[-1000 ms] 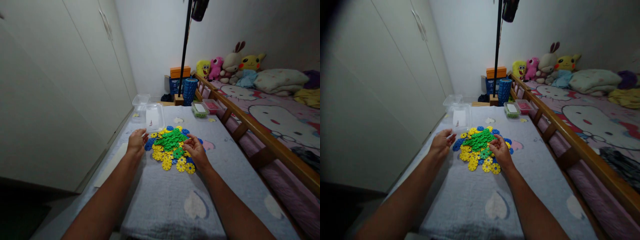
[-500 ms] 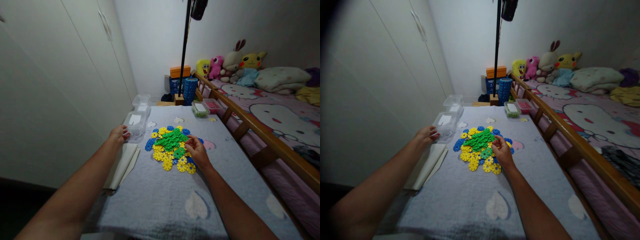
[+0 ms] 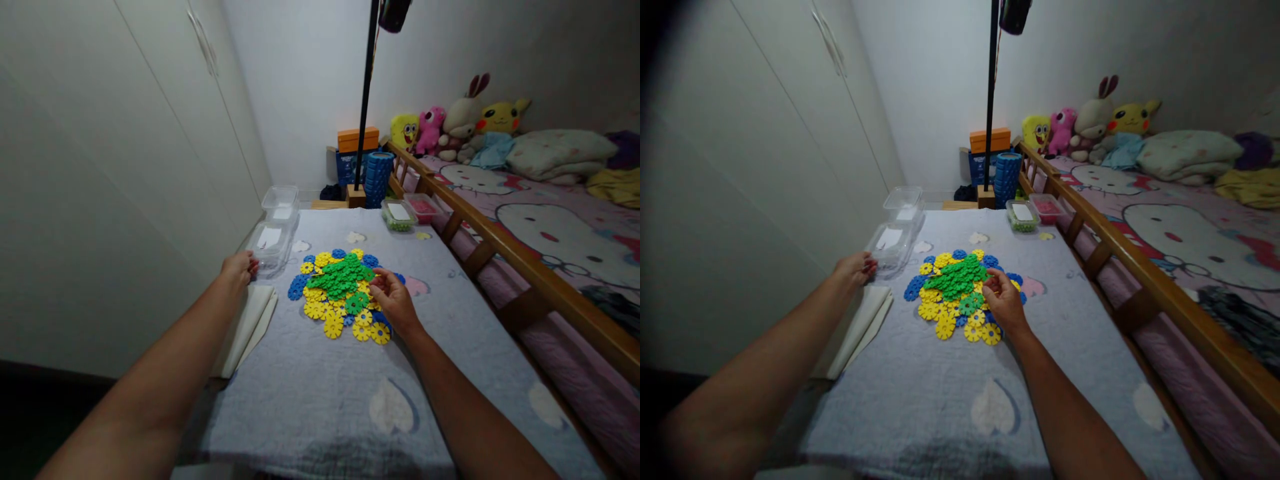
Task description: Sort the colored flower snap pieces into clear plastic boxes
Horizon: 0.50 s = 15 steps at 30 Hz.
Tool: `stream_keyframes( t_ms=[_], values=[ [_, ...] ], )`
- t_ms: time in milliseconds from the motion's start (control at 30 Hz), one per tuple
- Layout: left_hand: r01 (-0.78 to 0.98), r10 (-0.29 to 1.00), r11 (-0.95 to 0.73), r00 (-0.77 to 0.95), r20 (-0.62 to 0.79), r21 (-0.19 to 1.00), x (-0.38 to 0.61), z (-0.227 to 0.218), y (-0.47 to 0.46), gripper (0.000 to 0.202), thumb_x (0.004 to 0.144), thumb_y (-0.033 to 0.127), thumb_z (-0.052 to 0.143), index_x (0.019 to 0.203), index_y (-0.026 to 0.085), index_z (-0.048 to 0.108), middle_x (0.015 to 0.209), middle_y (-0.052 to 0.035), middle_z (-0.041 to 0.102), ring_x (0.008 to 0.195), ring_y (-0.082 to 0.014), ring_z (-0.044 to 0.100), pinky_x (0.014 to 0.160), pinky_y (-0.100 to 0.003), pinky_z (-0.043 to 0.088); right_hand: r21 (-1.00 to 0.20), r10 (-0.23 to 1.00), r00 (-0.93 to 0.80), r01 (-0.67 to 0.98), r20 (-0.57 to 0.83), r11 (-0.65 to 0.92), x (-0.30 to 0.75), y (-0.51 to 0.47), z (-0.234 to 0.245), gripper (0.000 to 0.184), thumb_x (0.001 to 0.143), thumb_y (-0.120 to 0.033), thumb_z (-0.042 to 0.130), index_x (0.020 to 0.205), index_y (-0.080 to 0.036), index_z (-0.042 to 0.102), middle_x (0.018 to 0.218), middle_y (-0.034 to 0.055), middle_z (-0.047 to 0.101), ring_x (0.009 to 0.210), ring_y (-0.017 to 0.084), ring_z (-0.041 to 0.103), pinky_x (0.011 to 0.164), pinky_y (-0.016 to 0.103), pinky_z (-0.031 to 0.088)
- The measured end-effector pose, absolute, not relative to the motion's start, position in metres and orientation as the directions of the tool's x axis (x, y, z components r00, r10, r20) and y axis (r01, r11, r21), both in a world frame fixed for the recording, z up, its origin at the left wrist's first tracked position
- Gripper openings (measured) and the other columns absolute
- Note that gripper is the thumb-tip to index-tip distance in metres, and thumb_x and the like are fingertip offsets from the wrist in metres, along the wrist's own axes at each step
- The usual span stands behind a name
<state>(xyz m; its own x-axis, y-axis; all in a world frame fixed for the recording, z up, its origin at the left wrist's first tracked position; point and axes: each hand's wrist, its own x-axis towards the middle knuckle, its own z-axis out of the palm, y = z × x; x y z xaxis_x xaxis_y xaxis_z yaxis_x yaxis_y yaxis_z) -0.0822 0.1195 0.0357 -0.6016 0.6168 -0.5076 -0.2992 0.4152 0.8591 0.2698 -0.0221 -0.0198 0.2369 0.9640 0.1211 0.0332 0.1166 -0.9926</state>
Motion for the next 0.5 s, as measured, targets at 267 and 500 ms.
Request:
stream_keyframes(
  t_ms=[267, 500],
  values=[
    [-0.320, 0.620, 0.387, -0.604, -0.501, 0.865, -0.0846, 0.0319, 0.1235, 0.010, 0.099, 0.017, 0.059, 0.090, 0.018, 0.055, 0.075, 0.0009, 0.051, 0.059, -0.0104, 0.052, 0.052, -0.018, 0.045, -0.990, 0.954, 0.265, 0.048, 0.138, 0.130, 0.2712, -0.0211, -0.0204, 0.046, 0.070, -0.042, 0.078, 0.112, -0.025, 0.069, 0.087, -0.0005, 0.067, 0.075, 0.018, 0.063, 0.068, 0.033, 0.056],
    [-0.336, 0.635, 0.401, -0.568, -0.523, 0.852, -0.0840, 0.0280, 0.1199, 0.013, 0.097, 0.021, 0.068, 0.098, 0.018, 0.055, 0.085, 0.0010, 0.050, 0.066, -0.0114, 0.061, 0.057, -0.020, 0.050, -0.987, 0.954, 0.255, 0.071, 0.155, 0.142, 0.2715, -0.0219, -0.0204, 0.044, 0.072, -0.043, 0.077, 0.112, -0.025, 0.069, 0.086, -0.0006, 0.068, 0.072, 0.018, 0.064, 0.067, 0.032, 0.054]
  ],
)
